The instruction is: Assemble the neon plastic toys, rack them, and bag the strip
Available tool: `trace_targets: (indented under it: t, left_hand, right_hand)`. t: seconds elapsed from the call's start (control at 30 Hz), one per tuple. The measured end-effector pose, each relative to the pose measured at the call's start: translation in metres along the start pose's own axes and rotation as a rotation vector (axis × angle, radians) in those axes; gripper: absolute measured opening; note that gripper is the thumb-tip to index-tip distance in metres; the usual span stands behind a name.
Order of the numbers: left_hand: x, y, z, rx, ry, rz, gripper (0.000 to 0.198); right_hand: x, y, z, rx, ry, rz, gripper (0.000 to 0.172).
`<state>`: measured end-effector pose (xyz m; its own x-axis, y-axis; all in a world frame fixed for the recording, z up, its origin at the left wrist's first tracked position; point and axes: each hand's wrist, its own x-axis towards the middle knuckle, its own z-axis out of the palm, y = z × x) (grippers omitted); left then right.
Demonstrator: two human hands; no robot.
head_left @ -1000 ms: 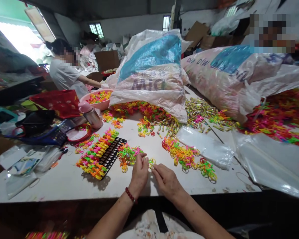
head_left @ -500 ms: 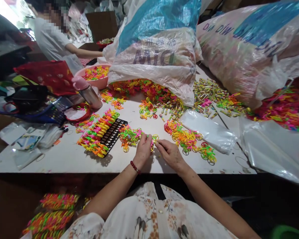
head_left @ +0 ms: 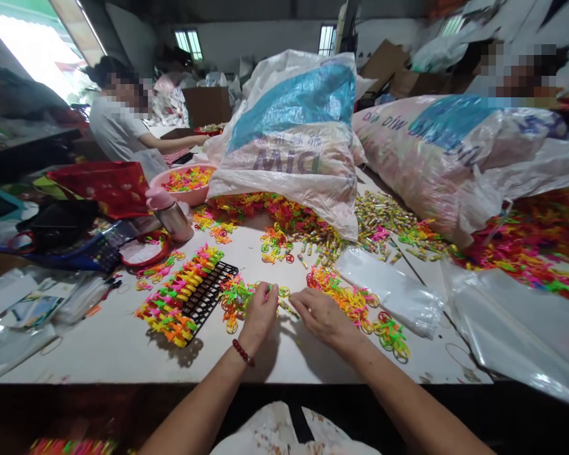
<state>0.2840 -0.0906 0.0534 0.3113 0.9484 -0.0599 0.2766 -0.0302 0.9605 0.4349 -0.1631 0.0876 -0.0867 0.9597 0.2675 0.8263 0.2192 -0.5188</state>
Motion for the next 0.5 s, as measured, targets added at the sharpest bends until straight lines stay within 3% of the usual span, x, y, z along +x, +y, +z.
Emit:
trace_targets:
  t: [0.13, 0.23, 0.33, 0.5]
  left_hand:
    - [0.009, 0.015, -0.015, 0.521, -0.107, 0.117, 0.028]
    - [0.014, 0.026, -0.015, 0.789, -0.11, 0.227, 0.028]
    - [0.034, 0.035, -0.009, 0.851, -0.142, 0.24, 0.022]
    - [0.094, 0.039, -0.006, 0.81, -0.119, 0.047, 0.015]
  right_hand:
    - [0.051, 0.037, -0.027, -0.331, -0.078, 0.173, 0.037]
    - [0.084, 0.065, -0.023, -0.448, -0.15, 0.27, 0.03]
    - [0.104, 0.083, -0.005, -0.433, -0.17, 0.307, 0.022]
    - [0.112, 0.095, 0.018, -0.343, -0.095, 0.358, 0.019]
